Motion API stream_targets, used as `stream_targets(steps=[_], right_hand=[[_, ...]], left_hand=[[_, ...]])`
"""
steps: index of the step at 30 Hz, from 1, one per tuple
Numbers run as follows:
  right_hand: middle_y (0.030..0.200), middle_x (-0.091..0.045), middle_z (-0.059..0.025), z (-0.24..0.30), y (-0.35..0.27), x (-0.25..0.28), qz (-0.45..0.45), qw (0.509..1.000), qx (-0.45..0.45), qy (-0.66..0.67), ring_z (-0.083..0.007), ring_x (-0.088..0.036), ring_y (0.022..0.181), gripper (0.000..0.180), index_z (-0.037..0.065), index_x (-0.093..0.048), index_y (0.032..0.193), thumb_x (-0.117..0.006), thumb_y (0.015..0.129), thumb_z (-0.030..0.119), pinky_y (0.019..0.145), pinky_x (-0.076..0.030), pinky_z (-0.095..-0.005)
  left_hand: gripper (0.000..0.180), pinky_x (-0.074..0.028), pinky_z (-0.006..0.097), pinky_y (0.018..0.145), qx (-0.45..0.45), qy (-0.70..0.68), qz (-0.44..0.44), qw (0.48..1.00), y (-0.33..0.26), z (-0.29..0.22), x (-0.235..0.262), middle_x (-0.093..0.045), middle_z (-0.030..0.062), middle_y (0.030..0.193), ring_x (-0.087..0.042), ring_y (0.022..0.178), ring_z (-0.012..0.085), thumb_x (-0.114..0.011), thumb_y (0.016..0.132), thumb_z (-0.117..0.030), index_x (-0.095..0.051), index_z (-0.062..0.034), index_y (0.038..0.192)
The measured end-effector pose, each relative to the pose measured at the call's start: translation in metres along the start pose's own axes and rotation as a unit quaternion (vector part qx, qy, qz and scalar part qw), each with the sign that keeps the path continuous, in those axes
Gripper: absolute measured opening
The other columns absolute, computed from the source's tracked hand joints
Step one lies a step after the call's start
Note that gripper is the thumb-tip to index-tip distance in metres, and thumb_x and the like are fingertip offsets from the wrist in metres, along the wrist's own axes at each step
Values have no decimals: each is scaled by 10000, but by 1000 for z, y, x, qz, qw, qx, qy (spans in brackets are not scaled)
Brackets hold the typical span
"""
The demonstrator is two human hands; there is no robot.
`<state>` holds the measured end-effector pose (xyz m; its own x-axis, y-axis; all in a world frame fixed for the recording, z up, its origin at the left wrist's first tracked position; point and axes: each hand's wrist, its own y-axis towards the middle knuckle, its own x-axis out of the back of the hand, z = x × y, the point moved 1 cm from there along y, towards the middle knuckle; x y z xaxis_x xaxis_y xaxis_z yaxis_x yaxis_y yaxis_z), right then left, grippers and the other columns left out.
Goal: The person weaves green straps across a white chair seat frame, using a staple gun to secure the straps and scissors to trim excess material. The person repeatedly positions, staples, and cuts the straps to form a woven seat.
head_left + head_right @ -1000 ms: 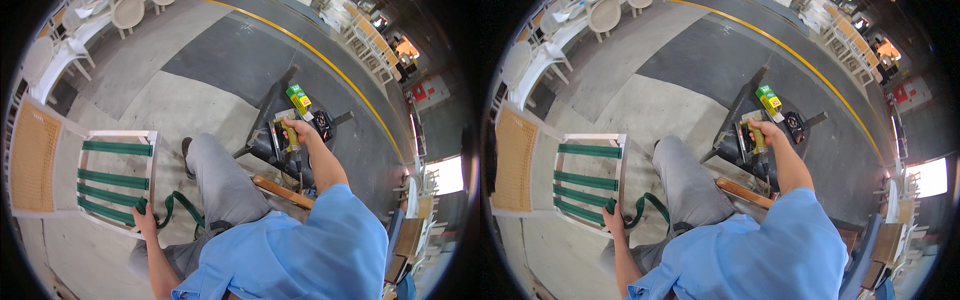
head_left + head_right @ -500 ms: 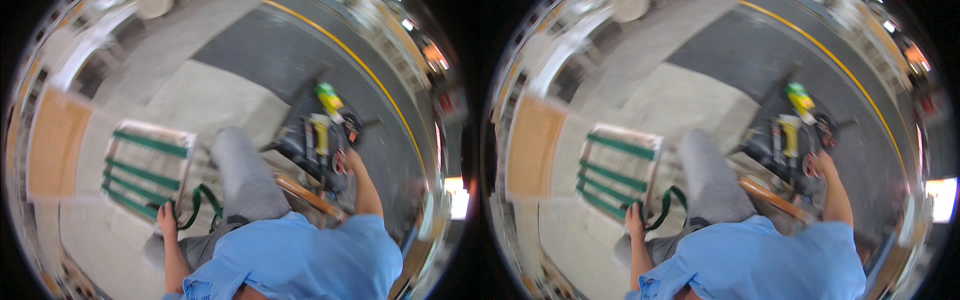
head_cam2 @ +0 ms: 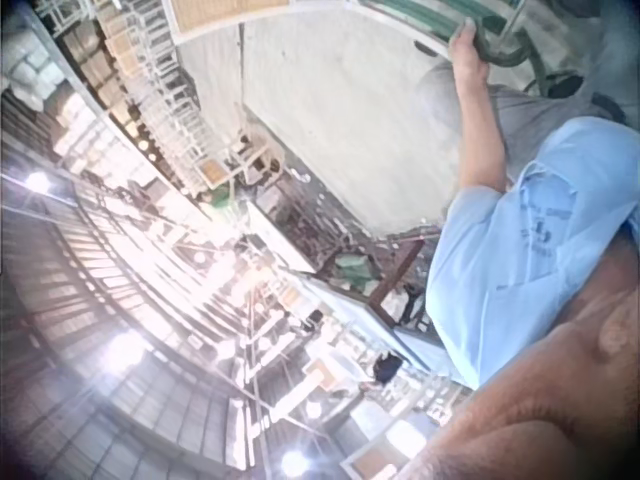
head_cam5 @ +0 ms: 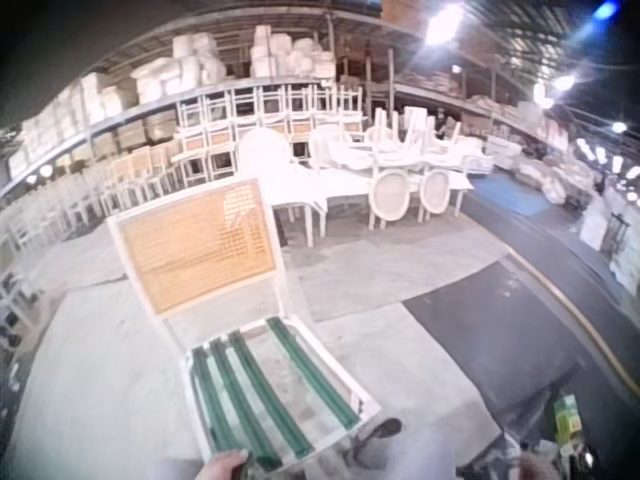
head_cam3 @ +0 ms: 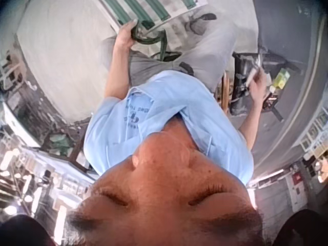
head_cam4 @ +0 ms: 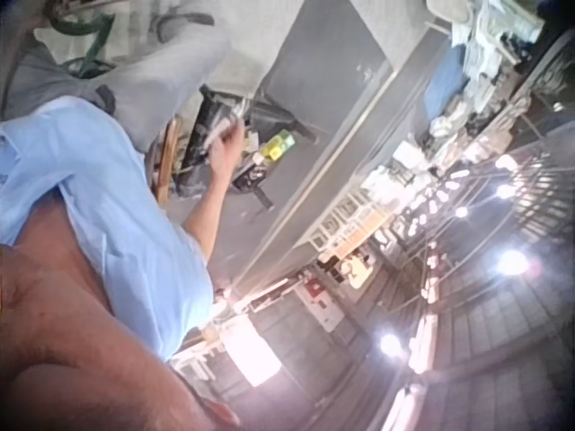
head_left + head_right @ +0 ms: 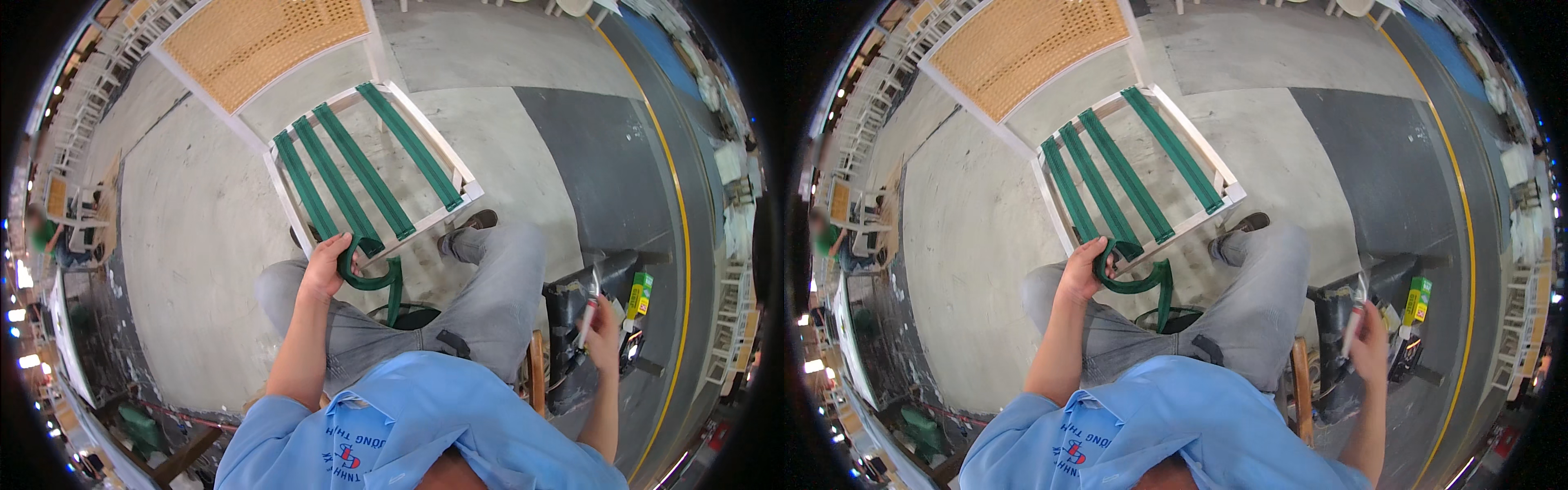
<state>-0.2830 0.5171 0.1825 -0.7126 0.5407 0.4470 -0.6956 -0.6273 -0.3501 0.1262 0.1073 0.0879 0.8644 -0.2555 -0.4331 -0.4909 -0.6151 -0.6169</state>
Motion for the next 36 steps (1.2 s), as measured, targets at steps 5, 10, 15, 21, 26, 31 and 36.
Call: stream_targets(steps=[5,10,15,21,26,31,36], right_hand=[[1081,-678,-148,113,95,-163,220,831,353,-369,-344,-675,1010,531,145,-634,1245,-825,813,387,850,-525,-440],[1013,-648,-101,151,151,-283,336,671,501,-431,-318,-661,1012,481,164,-633,1157,-791,820,468,865,-463,-461],[988,-653,-77,151,175,-330,379,600,543,-448,-289,-667,1009,445,175,-631,1138,-787,826,451,871,-451,-446],[963,-676,-100,160,191,-349,444,539,522,-490,-326,-691,943,413,169,-626,1162,-761,853,407,849,-478,-471],[915,-680,-114,165,184,-363,448,536,559,-447,-348,-700,875,394,171,-645,1169,-749,859,391,751,-518,-501],[940,-698,-111,168,181,-336,397,667,504,-380,-352,-704,862,400,159,-671,1144,-764,845,407,734,-530,-496],[1051,-753,-134,126,181,-200,81,923,289,-239,-297,-742,883,534,108,-652,1254,-849,821,350,780,-578,-394]], left_hand=[[163,-526,290,546,13,-26,-5,1000,2,-6,5,-659,22,773,-641,648,128,-670,1020,-227,-661,-65,1024],[163,-537,268,525,-8,-35,-4,999,1,-2,12,-693,24,777,-661,623,114,-659,1025,-205,-687,-45,1034],[157,-516,286,497,-27,-52,12,998,3,1,15,-666,43,720,-632,575,130,-634,1036,-193,-666,-42,1012],[135,-515,284,485,-22,-69,25,997,8,-3,19,-659,29,719,-629,568,118,-649,1025,-174,-669,-41,1013],[153,-537,268,507,-12,-54,43,998,8,-6,16,-671,35,736,-650,593,121,-633,1031,-165,-677,-18,1024],[181,-585,320,621,-87,-84,48,992,-11,-17,2,-708,80,857,-683,680,188,-604,1034,-141,-638,-15,1159],[317,-590,363,846,-74,10,125,989,4,0,-65,-703,101,1103,-719,918,221,-583,1026,-99,-584,-14,1332]])
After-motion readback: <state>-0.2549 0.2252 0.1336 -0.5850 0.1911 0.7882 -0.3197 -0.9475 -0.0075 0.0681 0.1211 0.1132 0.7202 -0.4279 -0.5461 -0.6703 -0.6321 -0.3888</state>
